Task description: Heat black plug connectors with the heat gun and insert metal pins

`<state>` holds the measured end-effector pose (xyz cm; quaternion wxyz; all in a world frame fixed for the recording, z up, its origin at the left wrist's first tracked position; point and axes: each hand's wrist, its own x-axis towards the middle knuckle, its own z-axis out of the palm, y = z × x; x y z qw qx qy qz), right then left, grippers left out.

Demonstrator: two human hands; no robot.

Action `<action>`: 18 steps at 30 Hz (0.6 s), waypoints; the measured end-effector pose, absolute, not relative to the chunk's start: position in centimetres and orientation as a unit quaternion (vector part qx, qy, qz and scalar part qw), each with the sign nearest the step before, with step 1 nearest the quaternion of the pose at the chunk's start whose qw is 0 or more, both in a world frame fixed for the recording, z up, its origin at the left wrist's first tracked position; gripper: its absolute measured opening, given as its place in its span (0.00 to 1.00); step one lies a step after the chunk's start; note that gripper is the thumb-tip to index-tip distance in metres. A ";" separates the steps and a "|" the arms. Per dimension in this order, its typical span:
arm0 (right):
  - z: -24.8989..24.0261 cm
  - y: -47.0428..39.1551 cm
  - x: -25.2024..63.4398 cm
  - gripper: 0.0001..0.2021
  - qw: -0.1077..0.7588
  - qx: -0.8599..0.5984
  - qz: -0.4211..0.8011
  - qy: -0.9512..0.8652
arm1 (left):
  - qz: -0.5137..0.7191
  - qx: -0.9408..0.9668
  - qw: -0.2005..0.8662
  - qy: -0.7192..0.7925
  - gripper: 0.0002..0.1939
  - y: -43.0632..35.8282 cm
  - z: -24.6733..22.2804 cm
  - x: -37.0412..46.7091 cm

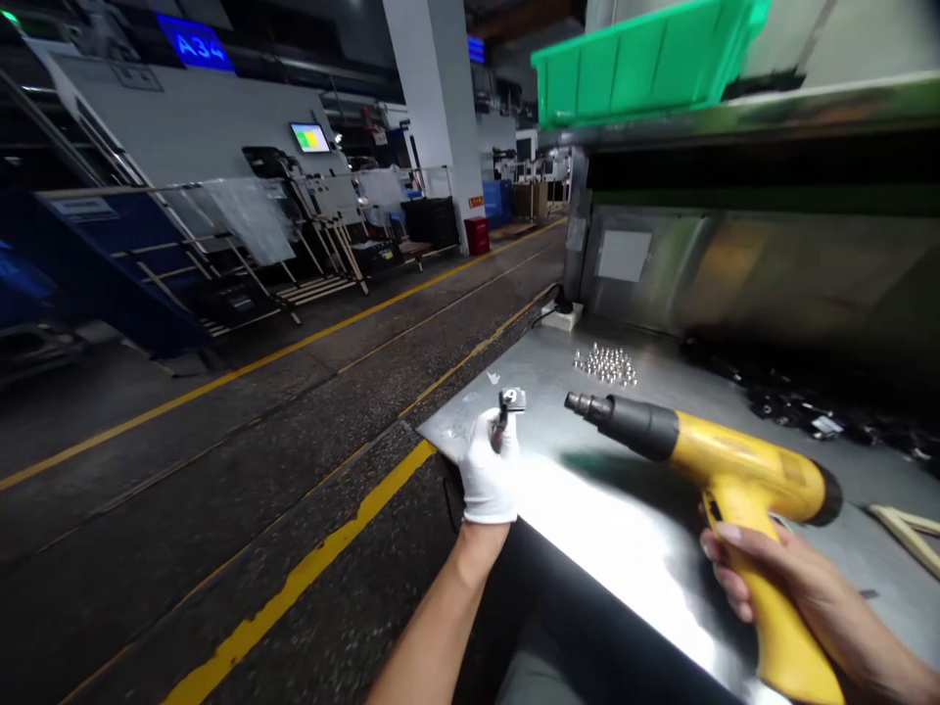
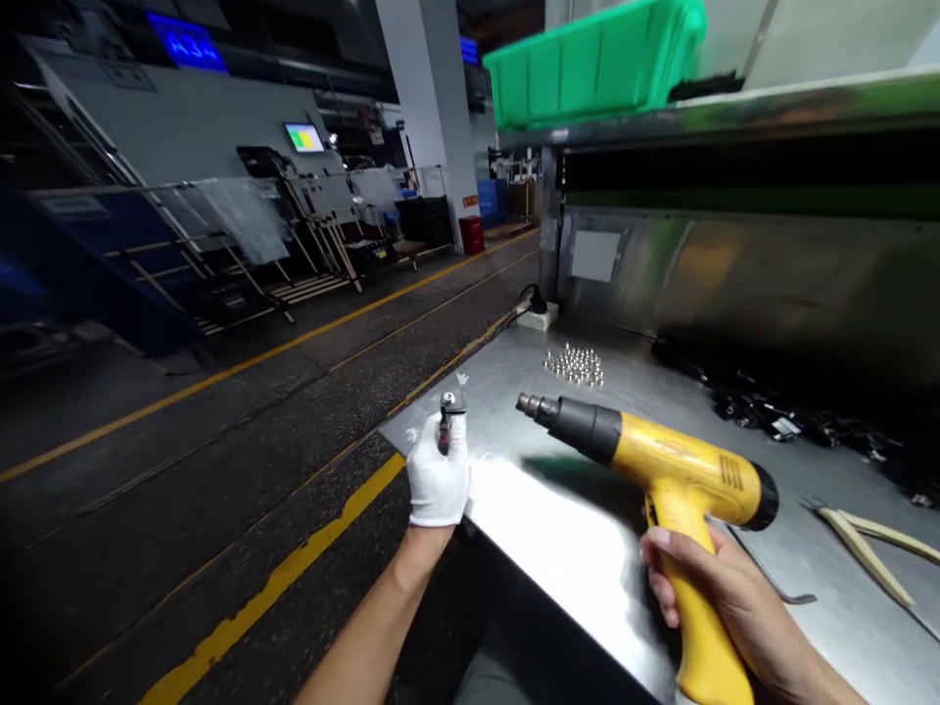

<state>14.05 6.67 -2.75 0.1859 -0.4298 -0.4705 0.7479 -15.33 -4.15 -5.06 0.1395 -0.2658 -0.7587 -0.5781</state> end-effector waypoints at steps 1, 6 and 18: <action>-2.6 6.4 13.1 0.17 0.181 -0.418 0.743 -0.490 | -0.590 -0.249 0.127 -0.757 0.14 -4.3 -4.9 -15.8; -2.2 5.3 4.5 0.12 0.156 -0.369 0.704 -0.587 | -0.647 -0.207 0.058 -0.732 0.25 -7.1 -4.0 -18.0; 0.4 2.7 -13.4 0.18 0.041 -0.333 0.434 -0.836 | -0.640 -0.247 -0.085 -0.723 0.24 -16.9 -4.1 -15.8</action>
